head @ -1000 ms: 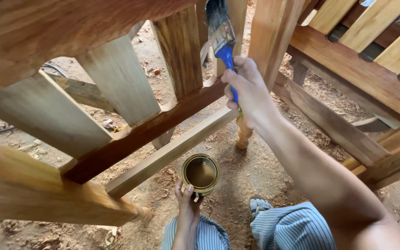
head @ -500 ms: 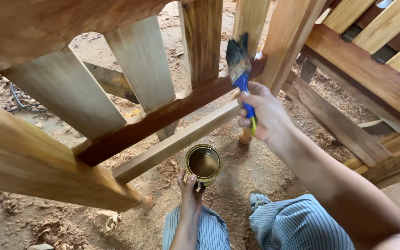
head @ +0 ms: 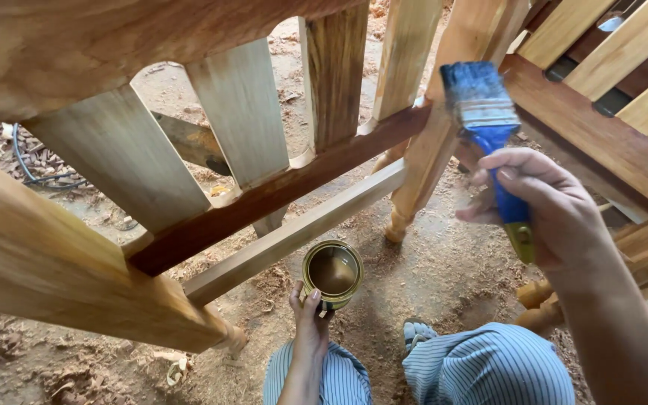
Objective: The person applies a dark wood stain to a wooden chair using a paintbrush. They hold a small can of stain in one hand and repeatedly dip the brush to coat the vertical slats and horizontal rails of the chair.
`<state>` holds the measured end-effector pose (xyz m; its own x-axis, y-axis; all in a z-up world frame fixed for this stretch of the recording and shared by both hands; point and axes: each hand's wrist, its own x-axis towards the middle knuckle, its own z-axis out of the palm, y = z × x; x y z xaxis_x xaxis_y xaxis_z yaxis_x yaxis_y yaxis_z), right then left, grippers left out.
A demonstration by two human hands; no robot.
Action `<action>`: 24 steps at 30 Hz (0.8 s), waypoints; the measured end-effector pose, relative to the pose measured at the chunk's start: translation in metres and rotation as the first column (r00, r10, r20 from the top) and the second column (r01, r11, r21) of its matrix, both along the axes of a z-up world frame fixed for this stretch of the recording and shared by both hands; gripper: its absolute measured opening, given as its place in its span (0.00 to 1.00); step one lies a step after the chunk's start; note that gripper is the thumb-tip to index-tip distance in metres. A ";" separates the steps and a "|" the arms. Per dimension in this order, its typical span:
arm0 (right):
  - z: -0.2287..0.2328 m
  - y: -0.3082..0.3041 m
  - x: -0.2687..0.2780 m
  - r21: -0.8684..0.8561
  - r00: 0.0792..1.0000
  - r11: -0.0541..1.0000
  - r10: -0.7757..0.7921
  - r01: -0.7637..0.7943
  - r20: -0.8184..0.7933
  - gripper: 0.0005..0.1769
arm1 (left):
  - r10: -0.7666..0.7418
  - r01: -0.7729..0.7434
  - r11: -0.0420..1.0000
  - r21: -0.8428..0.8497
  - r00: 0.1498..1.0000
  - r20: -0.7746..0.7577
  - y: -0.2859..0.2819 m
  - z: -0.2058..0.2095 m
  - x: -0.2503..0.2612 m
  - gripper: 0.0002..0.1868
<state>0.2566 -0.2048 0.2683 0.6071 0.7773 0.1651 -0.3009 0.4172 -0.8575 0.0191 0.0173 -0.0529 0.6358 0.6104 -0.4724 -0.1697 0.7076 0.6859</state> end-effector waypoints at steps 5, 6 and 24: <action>0.044 0.001 -0.006 -0.029 0.994 0.996 0.085 -0.083 0.068 0.19 | 0.016 -0.015 1.000 -0.027 1.000 0.017 0.003 0.001 -0.001 0.60; 0.052 0.002 -0.008 0.017 0.969 0.969 0.246 -0.247 0.011 0.24 | 0.019 -0.019 1.000 -0.024 1.000 -0.001 0.003 0.000 -0.001 0.61; 0.070 0.080 -0.026 0.067 0.151 0.744 -0.221 0.665 0.964 0.11 | 0.001 -0.001 1.000 -0.010 1.000 0.010 -0.005 0.006 0.009 0.61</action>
